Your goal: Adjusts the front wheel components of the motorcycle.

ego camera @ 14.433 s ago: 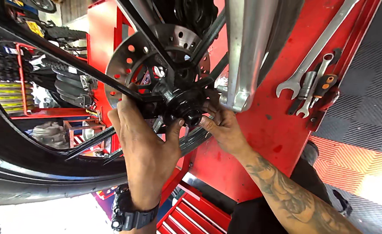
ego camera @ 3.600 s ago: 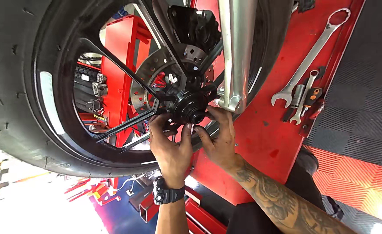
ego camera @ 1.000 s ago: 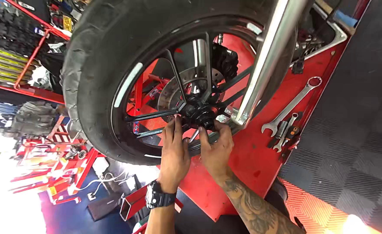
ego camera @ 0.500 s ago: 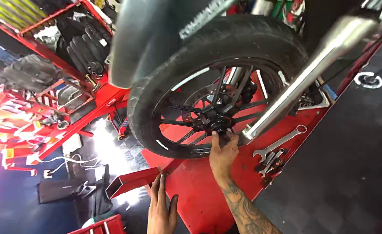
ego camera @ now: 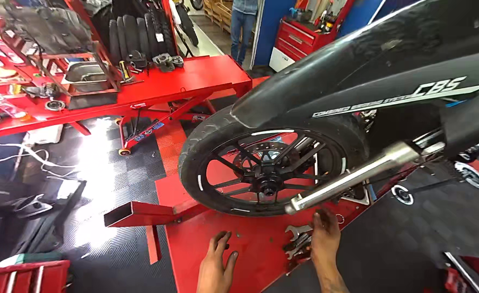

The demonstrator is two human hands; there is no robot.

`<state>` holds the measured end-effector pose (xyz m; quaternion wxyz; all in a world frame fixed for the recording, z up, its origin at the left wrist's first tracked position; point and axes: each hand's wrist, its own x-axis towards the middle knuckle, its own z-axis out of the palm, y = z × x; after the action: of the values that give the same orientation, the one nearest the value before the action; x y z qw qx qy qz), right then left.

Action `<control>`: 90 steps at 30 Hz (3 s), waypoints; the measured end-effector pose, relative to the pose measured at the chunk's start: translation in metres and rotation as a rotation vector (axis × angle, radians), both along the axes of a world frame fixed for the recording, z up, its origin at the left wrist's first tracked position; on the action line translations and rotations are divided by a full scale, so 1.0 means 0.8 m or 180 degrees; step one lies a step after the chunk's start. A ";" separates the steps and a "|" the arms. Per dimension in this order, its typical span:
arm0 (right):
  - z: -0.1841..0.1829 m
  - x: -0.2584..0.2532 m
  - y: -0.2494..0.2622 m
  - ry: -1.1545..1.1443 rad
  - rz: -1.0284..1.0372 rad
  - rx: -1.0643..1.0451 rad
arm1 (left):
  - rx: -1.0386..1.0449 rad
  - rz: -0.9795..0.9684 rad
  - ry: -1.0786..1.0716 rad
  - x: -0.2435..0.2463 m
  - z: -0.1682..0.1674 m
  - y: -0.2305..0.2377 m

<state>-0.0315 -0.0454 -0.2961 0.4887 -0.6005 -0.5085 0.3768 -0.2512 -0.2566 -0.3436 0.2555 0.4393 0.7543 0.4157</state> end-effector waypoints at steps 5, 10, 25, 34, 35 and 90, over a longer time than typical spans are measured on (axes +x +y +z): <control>-0.001 0.024 0.073 -0.0104 0.0969 0.0115 | -0.0067 -0.0363 0.0054 0.049 0.033 0.076; 0.003 0.013 0.048 -0.0252 0.0223 0.0376 | -0.0155 -0.0322 0.0102 0.073 0.052 0.091; -0.038 0.191 0.211 -0.1540 0.0747 0.0348 | -0.0695 0.0032 0.0358 0.067 0.030 0.012; -0.039 0.154 0.077 -0.1867 0.1540 -0.0099 | -0.0593 0.0064 0.0323 0.104 0.032 0.030; -0.043 0.147 0.075 -0.1862 0.1747 -0.0086 | -0.0652 -0.0001 0.0309 0.107 0.033 0.032; -0.016 -0.007 0.121 0.2188 0.3400 -0.1755 | 0.1238 0.1040 -0.0507 0.073 0.066 0.182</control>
<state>-0.0373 0.0513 -0.3091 0.1991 -0.2167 -0.4364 0.8503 -0.1931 -0.1109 -0.2907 0.1543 0.3184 0.6986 0.6219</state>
